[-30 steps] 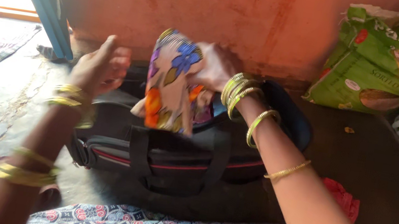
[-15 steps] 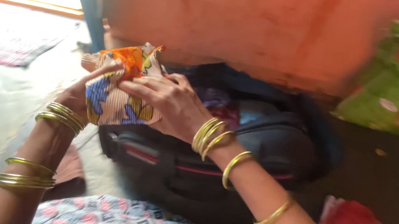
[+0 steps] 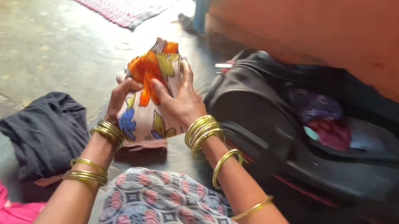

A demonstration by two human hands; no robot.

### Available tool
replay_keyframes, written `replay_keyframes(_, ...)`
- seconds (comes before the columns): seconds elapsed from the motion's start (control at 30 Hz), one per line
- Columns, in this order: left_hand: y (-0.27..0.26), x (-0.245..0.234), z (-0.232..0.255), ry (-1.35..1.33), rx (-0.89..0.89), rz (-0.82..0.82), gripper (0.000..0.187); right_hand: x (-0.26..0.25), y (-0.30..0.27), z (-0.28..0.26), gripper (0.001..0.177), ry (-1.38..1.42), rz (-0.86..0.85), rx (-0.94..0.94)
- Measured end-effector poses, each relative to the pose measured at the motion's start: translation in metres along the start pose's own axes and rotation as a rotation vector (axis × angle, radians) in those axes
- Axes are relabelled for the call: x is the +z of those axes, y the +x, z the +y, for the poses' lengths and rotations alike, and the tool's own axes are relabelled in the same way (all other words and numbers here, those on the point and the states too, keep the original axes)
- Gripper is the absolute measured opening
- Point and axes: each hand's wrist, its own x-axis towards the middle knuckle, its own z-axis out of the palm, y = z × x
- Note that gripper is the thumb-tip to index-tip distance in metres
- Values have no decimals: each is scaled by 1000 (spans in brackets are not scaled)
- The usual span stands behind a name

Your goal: The person unloads various clothing items from a black duffel bag by hand, spreading them onto the floor and flattening them.

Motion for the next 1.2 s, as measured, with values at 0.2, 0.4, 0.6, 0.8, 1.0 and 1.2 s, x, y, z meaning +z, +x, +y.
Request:
replay_keyframes(0.2,7,-81,-51,229,-98,97,20,86,9,80,72,197,184,112)
replay_keyframes(0.4,-38,-70,-89,298,-464,171,27,112,-5,151,73,58,156,114)
replay_keyframes(0.6,-55,-131,-93,1117,-298,290,54,158,-6,172,66,165,-11,198)
replay_keyframes(0.8,-86,-163,-54,927,-296,372,84,199,-5,159,67,189,-106,113)
replay_keyframes(1.0,-102,-125,-37,659,-218,384,79,168,46,157,61,712,24,62)
replay_keyframes(1.2,-109,-106,-51,944,-52,424,51,138,29,142,65,52,-53,19)
